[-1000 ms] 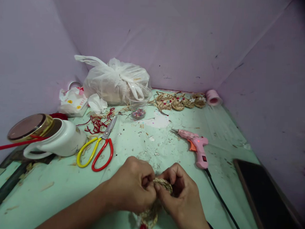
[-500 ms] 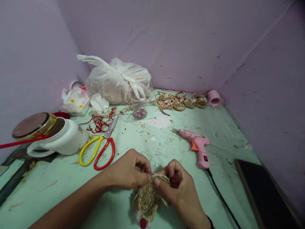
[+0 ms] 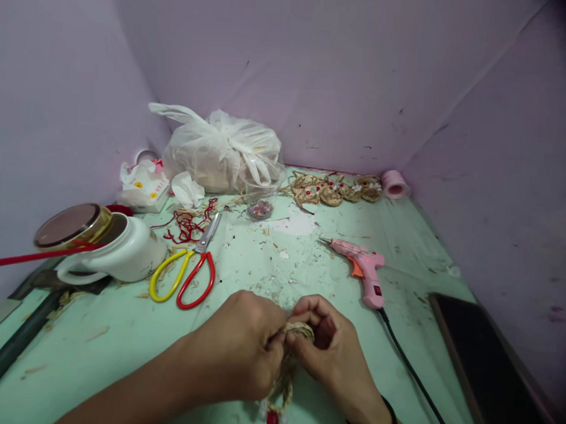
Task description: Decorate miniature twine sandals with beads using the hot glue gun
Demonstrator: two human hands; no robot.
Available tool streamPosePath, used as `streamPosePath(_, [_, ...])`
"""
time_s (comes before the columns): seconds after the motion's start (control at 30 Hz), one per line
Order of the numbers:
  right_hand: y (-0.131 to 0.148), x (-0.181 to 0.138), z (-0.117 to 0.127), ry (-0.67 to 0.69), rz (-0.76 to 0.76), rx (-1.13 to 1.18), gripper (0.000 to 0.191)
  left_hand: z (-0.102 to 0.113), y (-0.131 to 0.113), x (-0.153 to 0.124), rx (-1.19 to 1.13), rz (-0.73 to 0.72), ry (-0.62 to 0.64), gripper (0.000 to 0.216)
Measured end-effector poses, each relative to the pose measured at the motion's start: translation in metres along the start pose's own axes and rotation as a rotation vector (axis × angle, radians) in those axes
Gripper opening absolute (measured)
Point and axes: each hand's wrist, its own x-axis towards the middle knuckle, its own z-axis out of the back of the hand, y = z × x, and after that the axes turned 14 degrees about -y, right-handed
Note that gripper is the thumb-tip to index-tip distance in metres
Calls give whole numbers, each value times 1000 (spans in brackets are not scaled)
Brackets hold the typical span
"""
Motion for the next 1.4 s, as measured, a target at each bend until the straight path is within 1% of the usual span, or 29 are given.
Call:
streamPosePath(0.03, [1, 0, 0, -1, -19, -17, 21, -1, 0, 0, -18, 10, -4, 14])
streamPosePath(0.07, [1, 0, 0, -4, -30, -35, 20, -2, 1, 0, -52, 52, 1, 12])
streamPosePath(0.2, [3, -2, -2, -25, -21, -120, 8, -12, 4, 2, -219, 322, 47, 7])
streamPosePath(0.23, [3, -2, -2, -44, -7, -138, 6, -15, 4, 2, -239, 357, 36, 6])
streamPosePath(0.3, [2, -3, -2, -92, 36, -169, 2, -20, 3, 1, -252, 368, -24, 4])
streamPosePath(0.37, [2, -4, -2, -113, 72, -184, 1, -25, 1, -1, -254, 320, -96, 5])
streamPosePath(0.4, [1, -4, -2, -111, 80, -185, 1, -27, 1, -1, -256, 273, -136, 5])
streamPosePath(0.57, [-3, -4, -2, -63, 72, -163, 3, -35, 7, -3, -236, -111, -380, 6])
streamPosePath(0.73, [-4, -2, -2, -75, 99, -186, 2, -43, 13, -5, -88, -374, -490, 7])
streamPosePath(0.8, [-4, -1, 0, -95, 84, -179, 2, -43, 14, -4, -55, -418, -507, 7])
streamPosePath(0.83, [-4, 0, 1, -92, 54, -160, 2, -43, 14, -3, -69, -375, -489, 8])
streamPosePath(0.87, [-3, 1, 2, -75, 14, -124, 3, -41, 14, -1, -107, -267, -448, 8])
streamPosePath(0.9, [-3, 3, 4, -45, -26, -76, 7, -38, 14, 1, -171, -110, -386, 8])
streamPosePath(0.97, [-3, 6, 7, -3, -81, 28, 20, -29, 16, 8, -340, 235, -220, 8])
streamPosePath(1.0, [-3, 8, 8, 2, -96, 64, 25, -24, 17, 11, -419, 360, -138, 7])
streamPosePath(1.03, [-3, 9, 9, -7, -105, 82, 27, -20, 19, 14, -484, 434, -67, 6])
streamPosePath(1.07, [-2, 9, 9, -25, -115, 83, 26, -15, 21, 16, -540, 466, 0, 6])
streamPosePath(1.13, [-1, 9, 9, -46, -134, 65, 21, -8, 24, 19, -615, 473, 123, 9])
streamPosePath(1.2, [-1, 8, 8, -47, -125, 52, 17, -6, 24, 18, -607, 454, 162, 13])
streamPosePath(1.23, [0, 8, 7, -46, -110, 49, 15, -7, 23, 16, -573, 439, 150, 13])
streamPosePath(1.3, [0, 7, 6, -52, -72, 36, 12, -10, 18, 13, -471, 399, 70, 9])
streamPosePath(1.4, [1, 6, 5, -71, -27, -24, 9, -15, 10, 7, -349, 326, -13, 11])
